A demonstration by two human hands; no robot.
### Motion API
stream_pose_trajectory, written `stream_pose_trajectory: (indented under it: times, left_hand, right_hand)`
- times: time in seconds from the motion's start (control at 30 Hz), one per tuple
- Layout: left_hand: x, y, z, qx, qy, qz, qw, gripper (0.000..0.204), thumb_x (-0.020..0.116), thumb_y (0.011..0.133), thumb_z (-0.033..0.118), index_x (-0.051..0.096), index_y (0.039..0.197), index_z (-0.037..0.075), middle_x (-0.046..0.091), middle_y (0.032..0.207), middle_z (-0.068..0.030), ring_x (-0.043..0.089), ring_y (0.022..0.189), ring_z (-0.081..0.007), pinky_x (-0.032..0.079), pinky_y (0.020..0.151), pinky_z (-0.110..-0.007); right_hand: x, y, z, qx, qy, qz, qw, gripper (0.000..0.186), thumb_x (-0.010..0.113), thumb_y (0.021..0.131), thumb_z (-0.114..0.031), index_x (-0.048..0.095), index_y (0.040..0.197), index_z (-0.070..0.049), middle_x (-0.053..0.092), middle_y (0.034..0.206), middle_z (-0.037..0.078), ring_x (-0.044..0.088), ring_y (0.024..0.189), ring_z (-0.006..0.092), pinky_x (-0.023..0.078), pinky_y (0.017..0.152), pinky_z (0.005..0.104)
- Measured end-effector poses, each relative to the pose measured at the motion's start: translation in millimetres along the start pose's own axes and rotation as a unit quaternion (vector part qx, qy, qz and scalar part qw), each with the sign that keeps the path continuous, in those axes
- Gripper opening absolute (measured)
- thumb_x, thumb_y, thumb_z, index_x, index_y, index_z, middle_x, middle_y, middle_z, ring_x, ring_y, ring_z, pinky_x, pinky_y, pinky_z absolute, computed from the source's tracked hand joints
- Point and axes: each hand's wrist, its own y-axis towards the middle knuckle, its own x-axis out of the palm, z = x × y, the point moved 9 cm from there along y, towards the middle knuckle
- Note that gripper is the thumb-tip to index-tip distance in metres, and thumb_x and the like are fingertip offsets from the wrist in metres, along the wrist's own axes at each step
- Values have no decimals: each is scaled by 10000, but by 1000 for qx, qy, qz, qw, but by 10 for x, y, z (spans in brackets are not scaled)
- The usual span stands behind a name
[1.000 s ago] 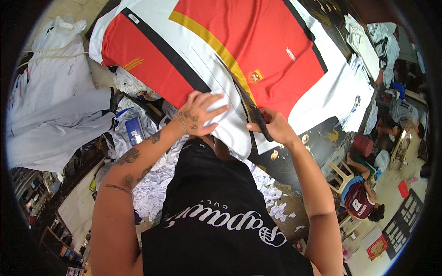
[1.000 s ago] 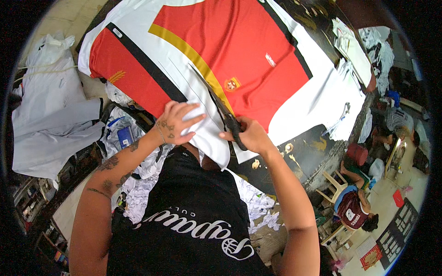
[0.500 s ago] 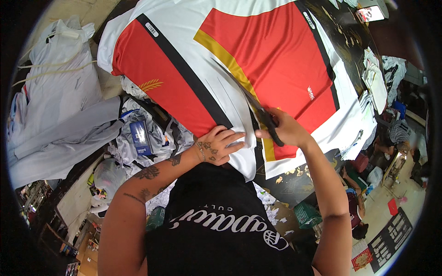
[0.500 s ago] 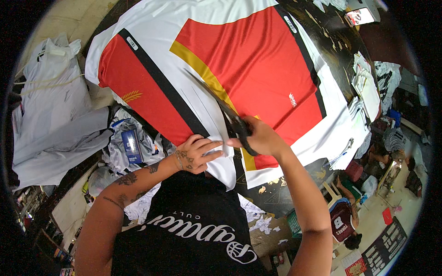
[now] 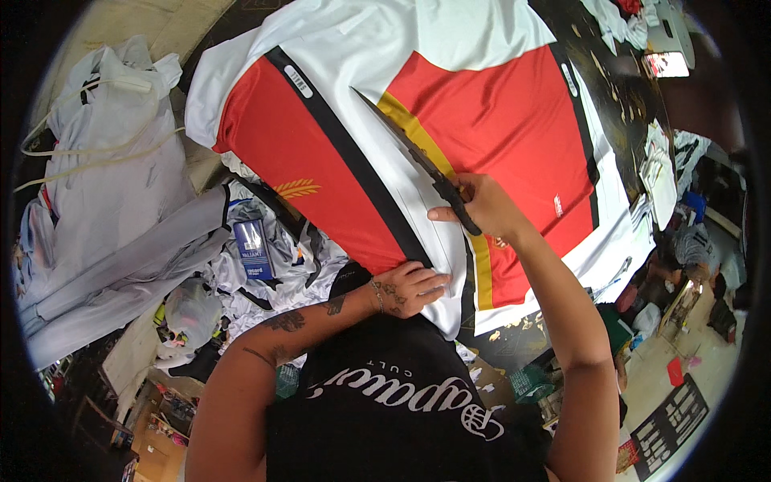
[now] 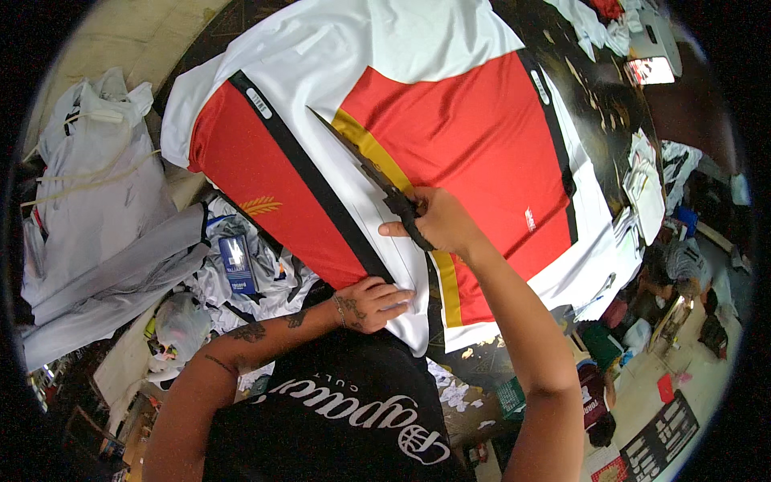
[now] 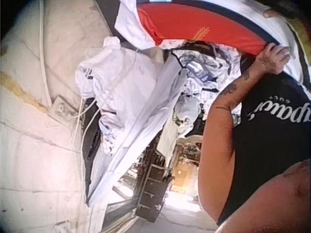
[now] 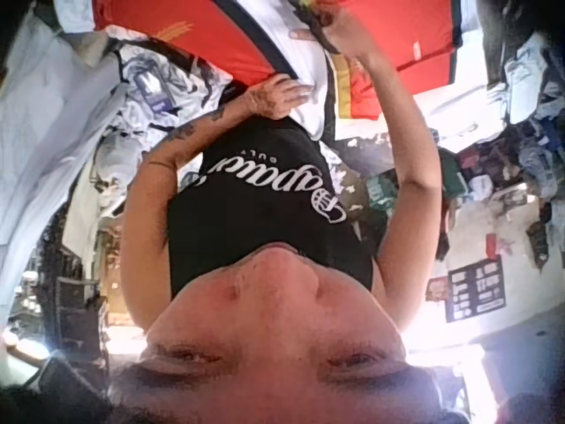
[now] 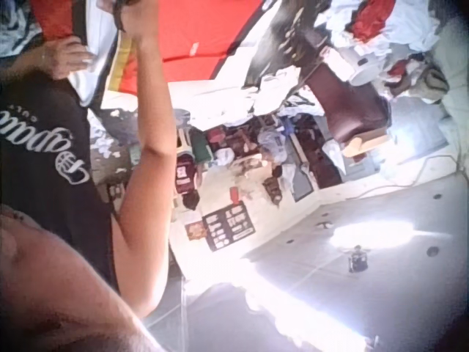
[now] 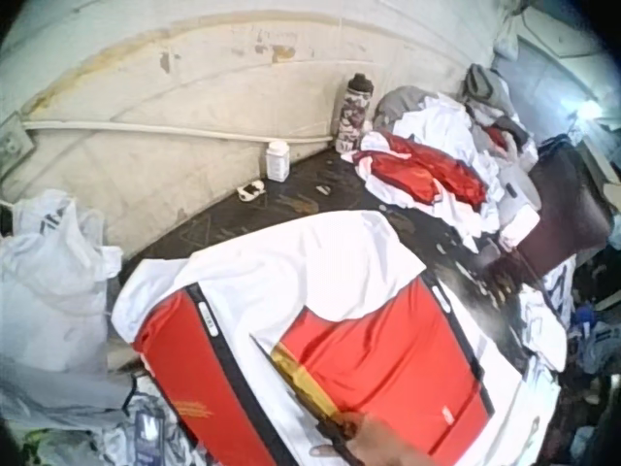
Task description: The person uses shears to cut a white fabric sheet on a cluttered table. They repeatedly align the fabric, cut along marked lines, and fold the cut pieces. A red and white patterned garment is also handled and placed on the table.
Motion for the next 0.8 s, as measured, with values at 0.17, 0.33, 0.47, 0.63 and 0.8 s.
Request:
stream_pose_trajectory:
  times: [0.17, 0.33, 0.47, 0.63, 0.8]
  left_hand:
    - [92, -88, -4, 25, -96, -36, 994, 310, 617, 823, 163, 706, 1095, 44, 668, 1328, -97, 630, 1139, -224, 514, 945, -389]
    - [395, -165, 84, 58, -245, -132, 959, 228, 629, 851, 114, 704, 1049, 30, 709, 1171, -94, 658, 1092, -253, 537, 928, -396]
    - [763, -66, 340, 119, -287, -192, 931, 92, 615, 859, 120, 662, 911, 61, 696, 1007, -84, 654, 1041, -286, 531, 920, -410]
    - [1369, -6, 606, 125, -319, -304, 889, 72, 634, 815, 133, 667, 862, 90, 722, 943, -66, 680, 1001, -301, 548, 871, -418]
    - [1443, 246, 802, 132, -347, -309, 875, 110, 646, 808, 138, 692, 896, 90, 727, 960, -71, 683, 1018, -303, 549, 878, -414]
  right_hand:
    - [101, 297, -555, -96, 28, 36, 994, 933, 881, 692, -703, 697, 1221, 42, 727, 967, 135, 683, 887, 217, 528, 817, 345]
    - [158, 605, -730, -68, -26, 15, 997, 945, 852, 723, -712, 672, 1279, 31, 720, 1129, 214, 699, 1075, 301, 533, 939, 387]
    - [171, 736, -1033, -136, 4, 38, 990, 982, 853, 708, -732, 686, 1258, 65, 734, 1076, 202, 713, 1014, 292, 545, 908, 378]
    - [221, 940, -1119, -100, -22, 55, 993, 1018, 883, 638, -746, 699, 1208, 77, 746, 1040, 196, 728, 978, 281, 553, 871, 374]
    - [260, 883, -1144, -95, -43, 89, 991, 975, 918, 660, -683, 702, 1219, 86, 721, 995, 136, 687, 935, 214, 541, 858, 355]
